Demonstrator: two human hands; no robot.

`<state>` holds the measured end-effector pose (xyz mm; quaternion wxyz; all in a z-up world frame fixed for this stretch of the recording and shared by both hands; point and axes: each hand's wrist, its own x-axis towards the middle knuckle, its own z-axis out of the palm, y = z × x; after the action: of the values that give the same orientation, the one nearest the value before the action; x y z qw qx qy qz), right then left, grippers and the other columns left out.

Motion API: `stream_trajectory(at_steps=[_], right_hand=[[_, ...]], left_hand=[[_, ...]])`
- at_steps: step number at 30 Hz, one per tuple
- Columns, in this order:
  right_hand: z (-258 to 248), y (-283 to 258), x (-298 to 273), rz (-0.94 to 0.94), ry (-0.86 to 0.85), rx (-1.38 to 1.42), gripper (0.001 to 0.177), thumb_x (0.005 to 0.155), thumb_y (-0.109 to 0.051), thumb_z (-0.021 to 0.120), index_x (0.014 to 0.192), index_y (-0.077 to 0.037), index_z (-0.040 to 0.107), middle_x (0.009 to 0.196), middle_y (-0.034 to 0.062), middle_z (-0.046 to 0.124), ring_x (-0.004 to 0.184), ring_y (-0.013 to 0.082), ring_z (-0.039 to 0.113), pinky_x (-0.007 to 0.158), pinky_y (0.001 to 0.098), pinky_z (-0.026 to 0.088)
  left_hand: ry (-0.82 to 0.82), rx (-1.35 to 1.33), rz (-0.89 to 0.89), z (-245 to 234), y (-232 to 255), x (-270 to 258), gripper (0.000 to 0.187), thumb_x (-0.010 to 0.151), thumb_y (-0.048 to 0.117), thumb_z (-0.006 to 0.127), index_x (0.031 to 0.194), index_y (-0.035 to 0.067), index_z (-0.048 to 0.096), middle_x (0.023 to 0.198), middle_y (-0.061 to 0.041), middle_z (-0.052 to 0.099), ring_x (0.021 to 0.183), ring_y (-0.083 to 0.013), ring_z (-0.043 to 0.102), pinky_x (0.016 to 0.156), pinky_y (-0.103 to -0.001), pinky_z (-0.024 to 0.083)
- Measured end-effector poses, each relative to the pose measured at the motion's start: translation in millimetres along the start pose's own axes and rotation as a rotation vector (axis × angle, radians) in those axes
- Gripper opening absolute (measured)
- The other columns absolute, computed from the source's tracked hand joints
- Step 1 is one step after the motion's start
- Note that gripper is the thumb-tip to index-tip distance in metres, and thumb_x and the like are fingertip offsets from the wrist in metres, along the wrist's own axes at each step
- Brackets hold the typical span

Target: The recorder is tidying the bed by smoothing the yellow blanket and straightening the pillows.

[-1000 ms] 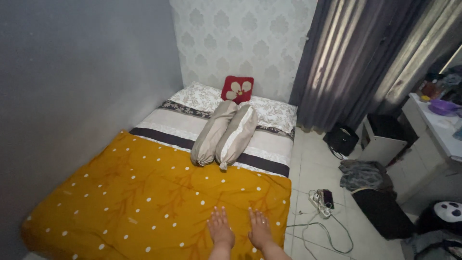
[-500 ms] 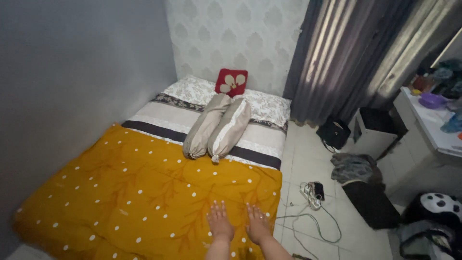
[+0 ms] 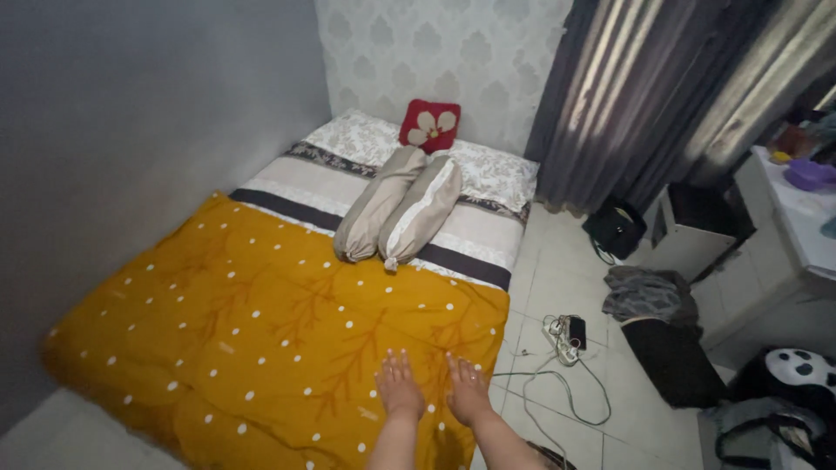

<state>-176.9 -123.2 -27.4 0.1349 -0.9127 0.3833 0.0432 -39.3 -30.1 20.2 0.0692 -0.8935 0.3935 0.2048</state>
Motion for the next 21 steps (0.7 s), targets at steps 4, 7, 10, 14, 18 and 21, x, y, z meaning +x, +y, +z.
stream_trajectory(at_steps=[4, 7, 10, 14, 18, 21], right_hand=[[0.1, -0.1, -0.4, -0.032, -0.037, -0.024, 0.099, 0.091, -0.028, 0.067, 0.163, -0.017, 0.0, 0.167, 0.0173, 0.018, 0.155, 0.0353, 0.017, 0.126, 0.0517, 0.013], [3.1, 0.9, 2.0, -0.083, -0.002, -0.014, 0.097, 0.09, -0.029, 0.067, 0.162, -0.017, 0.002, 0.166, 0.0168, 0.02, 0.155, 0.0338, 0.018, 0.126, 0.0503, 0.014], [-1.6, -9.1, 1.6, -0.076, -0.069, -0.052, 0.097, 0.091, -0.027, 0.065, 0.163, -0.018, 0.0, 0.168, 0.0164, 0.019, 0.155, 0.0332, 0.018, 0.125, 0.0507, 0.014], [13.0, -11.5, 10.4, -0.113, -0.012, 0.005, 0.097, 0.092, -0.03, 0.064, 0.163, -0.018, 0.0, 0.166, 0.0179, 0.019, 0.154, 0.0348, 0.019, 0.125, 0.0499, 0.016], [27.2, -27.7, 14.9, -0.143, -0.011, 0.017, 0.1, 0.088, -0.026, 0.066, 0.163, -0.015, 0.0, 0.167, 0.0207, 0.019, 0.154, 0.0365, 0.019, 0.125, 0.0502, 0.016], [27.0, -44.4, 7.0, -0.148, -0.016, 0.029, 0.099, 0.088, -0.026, 0.065, 0.163, -0.016, 0.002, 0.167, 0.0211, 0.02, 0.155, 0.0355, 0.021, 0.126, 0.0478, 0.018]], left_hand=[[0.003, -0.021, -0.03, 5.8, -0.7, -6.8, 0.095, 0.099, 0.03, 0.054, 0.166, 0.015, -0.011, 0.173, -0.014, -0.014, 0.161, -0.0321, -0.004, 0.128, -0.054, 0.003], [0.017, -0.045, -0.048, 12.6, -2.7, -7.5, 0.094, 0.098, 0.03, 0.055, 0.166, 0.016, -0.008, 0.174, -0.014, -0.013, 0.161, -0.0318, -0.002, 0.128, -0.054, 0.003], [0.069, -0.089, -0.075, 29.3, -11.5, 0.4, 0.093, 0.098, 0.027, 0.054, 0.166, 0.017, -0.008, 0.174, -0.012, -0.013, 0.16, -0.0308, -0.002, 0.127, -0.053, 0.003], [0.064, -0.05, -0.106, 24.8, -19.8, -1.8, 0.092, 0.099, 0.025, 0.052, 0.165, 0.017, -0.011, 0.173, -0.012, -0.015, 0.16, -0.031, -0.004, 0.127, -0.053, 0.002], [-0.014, -0.043, -0.116, 5.4, -36.8, -20.4, 0.094, 0.1, 0.026, 0.052, 0.165, 0.016, -0.015, 0.173, -0.012, -0.019, 0.161, -0.0301, -0.007, 0.127, -0.052, 0.001], [-0.031, -0.051, -0.121, 10.9, -54.6, -28.3, 0.096, 0.099, 0.028, 0.054, 0.165, 0.014, -0.016, 0.173, -0.013, -0.019, 0.161, -0.0303, -0.009, 0.128, -0.052, 0.0]])
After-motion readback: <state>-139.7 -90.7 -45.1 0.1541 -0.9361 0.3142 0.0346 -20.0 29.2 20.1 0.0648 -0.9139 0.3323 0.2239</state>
